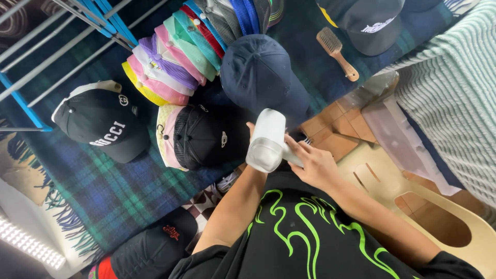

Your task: Cleaning and drying baseball caps using a brush and a hair dryer.

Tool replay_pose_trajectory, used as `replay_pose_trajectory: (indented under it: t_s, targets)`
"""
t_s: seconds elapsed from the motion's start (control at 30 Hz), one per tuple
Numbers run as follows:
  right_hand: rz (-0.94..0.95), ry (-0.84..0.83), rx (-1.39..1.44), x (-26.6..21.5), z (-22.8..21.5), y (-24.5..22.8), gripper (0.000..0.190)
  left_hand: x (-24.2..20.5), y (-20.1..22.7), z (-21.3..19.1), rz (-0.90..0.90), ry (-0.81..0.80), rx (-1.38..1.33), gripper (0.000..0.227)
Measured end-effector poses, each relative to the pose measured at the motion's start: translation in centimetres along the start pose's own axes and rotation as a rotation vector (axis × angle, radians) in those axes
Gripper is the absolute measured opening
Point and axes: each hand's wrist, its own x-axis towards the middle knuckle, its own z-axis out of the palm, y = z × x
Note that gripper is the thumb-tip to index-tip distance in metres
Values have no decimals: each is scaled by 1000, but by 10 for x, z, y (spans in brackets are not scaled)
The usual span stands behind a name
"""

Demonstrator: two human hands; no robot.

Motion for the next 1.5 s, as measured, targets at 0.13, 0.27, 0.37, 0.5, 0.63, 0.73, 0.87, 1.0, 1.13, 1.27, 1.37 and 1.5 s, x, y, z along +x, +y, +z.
replay_pose_trajectory:
  t_s: [0.13, 0.27, 0.37, 0.5, 0.63, 0.73, 0.87, 1.0, 1.13, 1.27, 1.37, 1.5]
  targets:
    - [34, -10, -52, 3, -21, 2, 70, -9, 7, 12, -61, -25, -152, 133]
    - [65, 80, -11, -16, -11, 29, 61, -13, -4, 37, 190, 118, 352, 82]
    - [97, 170, 40, -25, 2, 47, 45, 12, -3, 13, 228, 115, 368, 70]
    - [187, 256, 173, -38, 37, 86, 43, 9, 0, 25, 232, 222, 354, 57]
    - [760, 63, 695, 12, -33, 28, 67, 0, 4, 35, 260, 292, 405, 54]
    - [885, 73, 792, 19, -30, 38, 62, 2, 7, 34, 281, 338, 446, 55]
    - [916, 148, 954, 26, -4, 64, 54, -8, 12, 38, 309, 392, 462, 55]
    - [938, 158, 993, 51, 2, 74, 43, -10, 17, 36, 317, 436, 520, 57]
    - [916, 174, 1034, 83, 14, 95, 40, -11, 19, 36, 318, 465, 553, 60]
    - [918, 181, 1052, 98, 18, 104, 38, -13, 18, 34, 323, 447, 567, 62]
    - [922, 173, 1067, 93, 6, 91, 35, -14, 18, 37, 322, 452, 580, 61]
    - [948, 137, 1080, 64, -4, 74, 33, -10, 20, 32, 332, 484, 592, 58]
